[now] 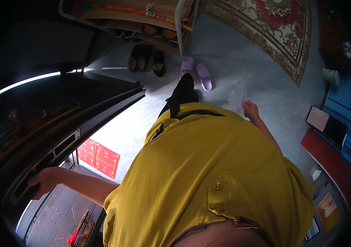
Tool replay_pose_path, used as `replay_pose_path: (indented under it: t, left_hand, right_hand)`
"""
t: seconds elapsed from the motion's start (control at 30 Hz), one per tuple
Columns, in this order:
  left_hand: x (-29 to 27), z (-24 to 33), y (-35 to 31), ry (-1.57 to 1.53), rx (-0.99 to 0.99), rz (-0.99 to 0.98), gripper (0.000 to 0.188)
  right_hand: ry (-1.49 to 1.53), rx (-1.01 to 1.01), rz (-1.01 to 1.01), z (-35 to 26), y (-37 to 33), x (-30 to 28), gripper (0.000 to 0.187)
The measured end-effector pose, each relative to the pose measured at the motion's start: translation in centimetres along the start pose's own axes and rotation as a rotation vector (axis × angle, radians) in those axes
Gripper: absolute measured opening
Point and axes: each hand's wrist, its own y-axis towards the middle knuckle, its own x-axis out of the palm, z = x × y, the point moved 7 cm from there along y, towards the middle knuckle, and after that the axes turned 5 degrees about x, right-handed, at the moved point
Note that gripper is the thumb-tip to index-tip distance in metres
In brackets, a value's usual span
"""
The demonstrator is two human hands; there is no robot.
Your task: The person enters the house, walks through the living room and dining area, and retrieves a plastic bag from a chair. They then walk back toward the entrance while holding the bag.
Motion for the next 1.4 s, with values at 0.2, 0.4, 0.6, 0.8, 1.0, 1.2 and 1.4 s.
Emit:
replay_pose_path:
  t: [0.2,0.4,0.6,0.8,1.0,1.2,1.4]
  left_hand:
    - [0.2,-0.7,0.2,0.014,-0.003,-0.024,0.059]
    - [0.1,-3.1,1.3,0.023,0.023,0.02,0.057]
    - [0.4,-1.0,0.0,0.009,-0.018,0.02,0.059]
    - [0.6,-1.5,0.5,0.028,-0.006,0.02,0.059]
    - [0.7,-2.5,0.9,0.024,0.028,0.039,0.06]
    - [1.0,-1.1,-0.1,0.031,0.021,0.033,0.062]
    - [0.9,-2.2,0.4,0.016,0.0,0.056,0.06]
  right_hand:
    - [-0.078,0.037,0.004,-2.1,-0.8,-0.1,0.017]
    - [-0.119,0.015,-0.078,-2.0,-1.1,0.6,0.017]
    - [-0.132,0.008,-0.158,-3.7,-0.6,1.2,0.019]
    - [-0.038,0.056,-0.245,-14.7,-2.1,-0.3,0.019]
    - [-0.138,0.064,-0.207,-7.3,0.7,1.9,0.018]
    - [-0.165,0.073,-0.234,-7.2,0.6,2.9,0.017]
    - [-0.178,-0.008,-0.294,-8.0,1.5,3.9,0.017]
